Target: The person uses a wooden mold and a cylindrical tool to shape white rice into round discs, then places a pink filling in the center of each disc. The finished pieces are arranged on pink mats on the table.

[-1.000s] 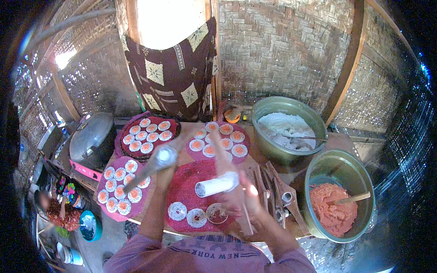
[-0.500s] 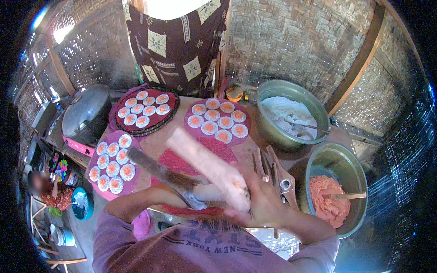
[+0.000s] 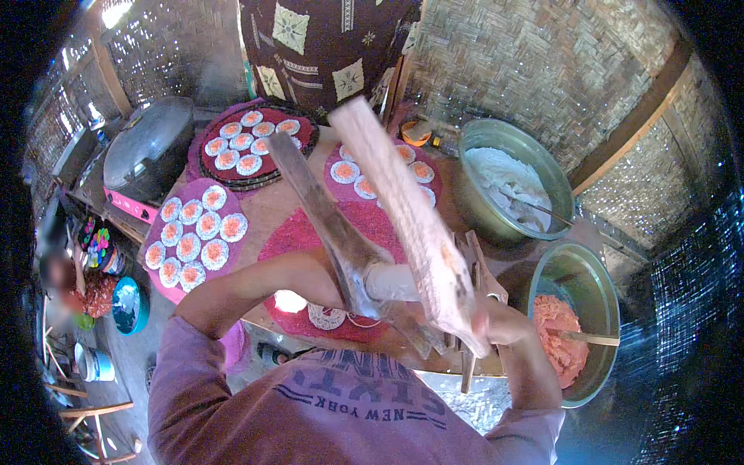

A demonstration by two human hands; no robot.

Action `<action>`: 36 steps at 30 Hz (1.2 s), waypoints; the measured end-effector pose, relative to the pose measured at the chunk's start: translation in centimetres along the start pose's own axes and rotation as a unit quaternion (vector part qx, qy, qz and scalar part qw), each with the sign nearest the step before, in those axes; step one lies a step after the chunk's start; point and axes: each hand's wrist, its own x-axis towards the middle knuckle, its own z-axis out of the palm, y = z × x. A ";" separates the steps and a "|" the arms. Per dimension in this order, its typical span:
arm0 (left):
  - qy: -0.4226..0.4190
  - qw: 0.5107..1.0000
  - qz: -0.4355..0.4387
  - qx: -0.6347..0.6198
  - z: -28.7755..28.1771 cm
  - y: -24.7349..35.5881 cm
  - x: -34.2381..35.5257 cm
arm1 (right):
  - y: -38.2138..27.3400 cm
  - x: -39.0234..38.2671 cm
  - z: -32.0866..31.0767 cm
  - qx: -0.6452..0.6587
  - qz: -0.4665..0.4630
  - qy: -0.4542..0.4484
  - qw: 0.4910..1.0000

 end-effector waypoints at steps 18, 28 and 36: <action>0.102 0.730 0.319 -0.596 -2.5 -2.8 7.5 | 7.5 -2.8 -5.1 0.199 0.110 -0.194 0.954; 0.165 0.445 0.293 -0.830 5.5 -18.5 8.6 | 6.8 -1.4 -6.8 0.061 0.338 0.047 0.938; 0.159 0.428 0.313 -0.833 5.8 -20.9 9.0 | 7.5 -1.5 -7.3 -0.005 0.321 0.135 0.937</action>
